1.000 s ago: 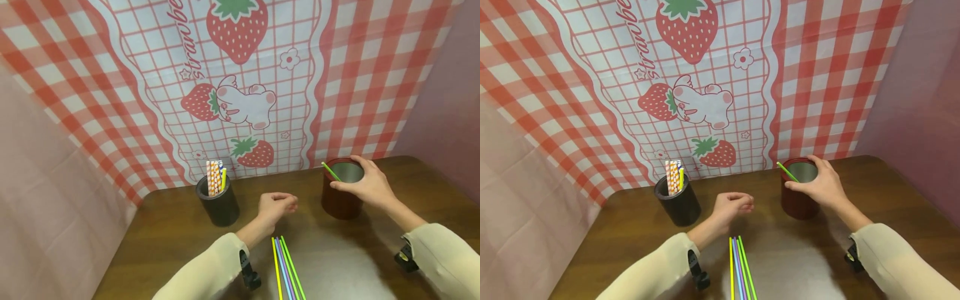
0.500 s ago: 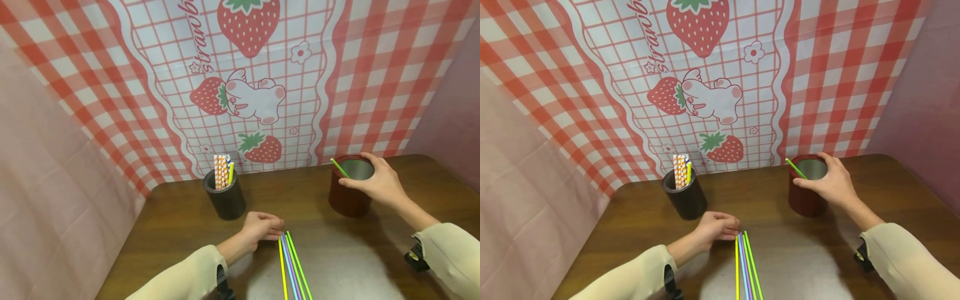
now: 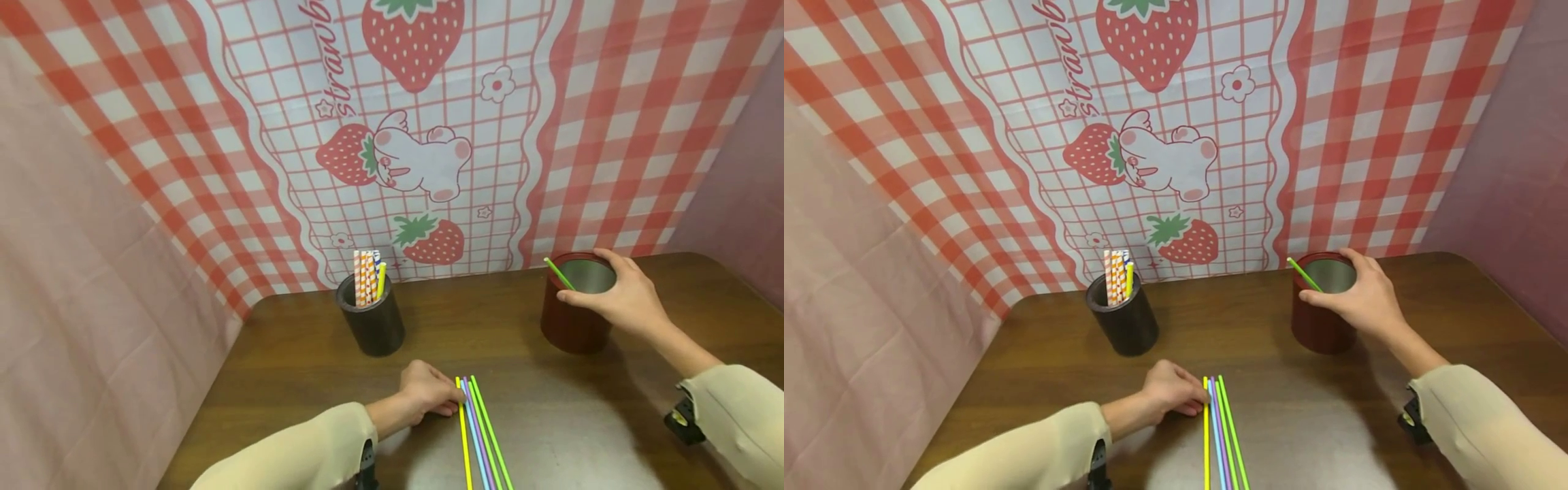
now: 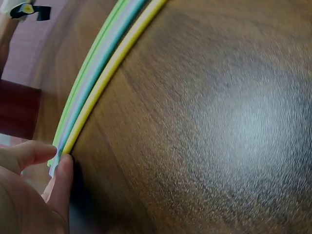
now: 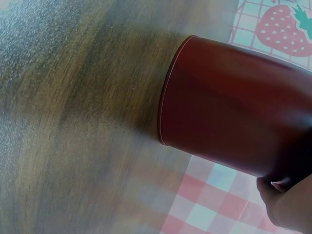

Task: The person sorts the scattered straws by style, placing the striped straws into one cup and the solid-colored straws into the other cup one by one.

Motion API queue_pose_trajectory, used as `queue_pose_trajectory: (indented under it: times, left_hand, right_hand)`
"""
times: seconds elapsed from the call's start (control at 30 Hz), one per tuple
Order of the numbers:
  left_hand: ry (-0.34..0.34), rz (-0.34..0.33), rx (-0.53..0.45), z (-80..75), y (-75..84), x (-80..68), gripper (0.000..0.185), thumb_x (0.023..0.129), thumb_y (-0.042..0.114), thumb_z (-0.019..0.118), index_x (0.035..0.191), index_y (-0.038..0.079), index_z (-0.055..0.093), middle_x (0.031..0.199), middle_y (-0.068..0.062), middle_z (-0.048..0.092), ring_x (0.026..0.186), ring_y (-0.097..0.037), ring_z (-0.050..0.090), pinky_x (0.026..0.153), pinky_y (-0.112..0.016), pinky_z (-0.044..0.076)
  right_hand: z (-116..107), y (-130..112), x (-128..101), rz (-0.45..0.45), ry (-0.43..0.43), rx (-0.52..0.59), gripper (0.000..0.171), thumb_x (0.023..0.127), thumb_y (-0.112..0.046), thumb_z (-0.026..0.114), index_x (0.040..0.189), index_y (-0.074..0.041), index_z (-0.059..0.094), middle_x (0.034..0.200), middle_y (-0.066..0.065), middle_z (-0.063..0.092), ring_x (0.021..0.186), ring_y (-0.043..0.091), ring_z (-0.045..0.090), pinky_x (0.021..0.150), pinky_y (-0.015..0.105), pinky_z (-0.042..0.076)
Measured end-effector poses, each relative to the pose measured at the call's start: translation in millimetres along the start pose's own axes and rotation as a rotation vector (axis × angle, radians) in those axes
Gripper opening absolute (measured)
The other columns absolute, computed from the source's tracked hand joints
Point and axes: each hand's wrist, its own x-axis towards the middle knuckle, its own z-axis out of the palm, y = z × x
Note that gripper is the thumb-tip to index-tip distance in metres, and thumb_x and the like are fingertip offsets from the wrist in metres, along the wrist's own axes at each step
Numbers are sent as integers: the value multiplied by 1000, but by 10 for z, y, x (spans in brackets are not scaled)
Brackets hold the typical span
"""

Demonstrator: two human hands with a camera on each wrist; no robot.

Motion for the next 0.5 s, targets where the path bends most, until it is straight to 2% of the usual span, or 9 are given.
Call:
queue_pose_trajectory:
  times: [0.33, 0.5]
  left_hand:
    - [70, 90, 195, 34, -2, 10, 15, 63, -1, 79, 57, 8, 69, 46, -2, 61, 34, -5, 53, 39, -24, 49]
    - [90, 102, 290, 41, 7, 12, 21, 62, 4, 84, 52, 11, 67, 43, 0, 59, 32, -5, 52, 37, -23, 46]
  right_hand:
    - [-12, -19, 14, 3, -4, -1, 101, 74, -47, 79, 148, 0, 28, 135, 33, 37, 109, 49, 41, 74, 62, 41]
    - [2, 0, 7, 9, -3, 3, 101, 74, -47, 79, 148, -1, 29, 136, 33, 37, 111, 49, 41, 75, 62, 41]
